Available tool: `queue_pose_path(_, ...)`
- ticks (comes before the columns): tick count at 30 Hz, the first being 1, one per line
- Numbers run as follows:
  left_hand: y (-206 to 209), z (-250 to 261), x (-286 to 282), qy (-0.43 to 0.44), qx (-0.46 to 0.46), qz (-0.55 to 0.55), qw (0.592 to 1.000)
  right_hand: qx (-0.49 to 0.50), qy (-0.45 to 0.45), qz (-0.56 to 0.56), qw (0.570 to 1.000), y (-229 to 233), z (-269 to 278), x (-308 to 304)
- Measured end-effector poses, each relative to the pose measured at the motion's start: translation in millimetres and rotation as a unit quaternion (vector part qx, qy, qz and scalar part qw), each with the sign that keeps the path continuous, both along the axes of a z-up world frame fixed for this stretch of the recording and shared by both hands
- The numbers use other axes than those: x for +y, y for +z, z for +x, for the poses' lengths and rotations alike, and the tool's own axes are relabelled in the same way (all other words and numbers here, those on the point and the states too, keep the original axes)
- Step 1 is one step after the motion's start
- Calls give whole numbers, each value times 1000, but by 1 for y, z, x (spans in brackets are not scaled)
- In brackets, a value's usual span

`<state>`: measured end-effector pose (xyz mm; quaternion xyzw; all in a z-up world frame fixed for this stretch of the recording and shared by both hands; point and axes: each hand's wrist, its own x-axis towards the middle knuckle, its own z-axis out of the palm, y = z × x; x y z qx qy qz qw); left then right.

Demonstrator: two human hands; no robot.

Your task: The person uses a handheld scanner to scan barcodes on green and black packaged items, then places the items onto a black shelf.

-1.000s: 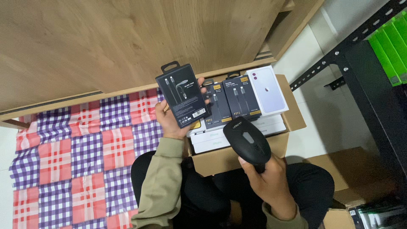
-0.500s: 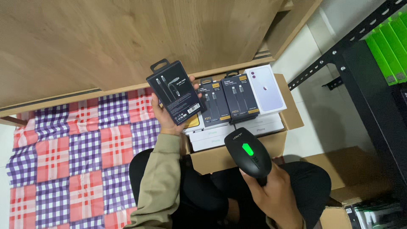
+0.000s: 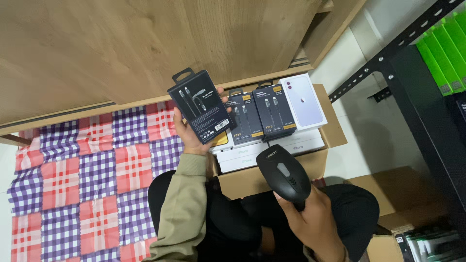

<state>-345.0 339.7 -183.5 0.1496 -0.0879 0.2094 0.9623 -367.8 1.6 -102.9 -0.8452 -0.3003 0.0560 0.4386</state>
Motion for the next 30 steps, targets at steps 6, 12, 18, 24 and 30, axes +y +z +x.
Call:
queue_pose_path(6,-5,-3,2,-13,-9,-23,1000,-178,64,0,982,-39,63,15)
queue_pose_path(12,-46,15,25,-61,-48,91,993,-170,145,-115,968,5,136,70)
queue_pose_path(18,-63,27,38,-82,-151,119,978,-149,191,-138,960,-1,161,110)
queue_pose_path(24,-21,6,19,31,9,208,978,-141,221,-150,953,-24,171,132)
queue_pose_path(30,-26,7,19,43,8,198,979,-132,211,-221,943,-33,174,143)
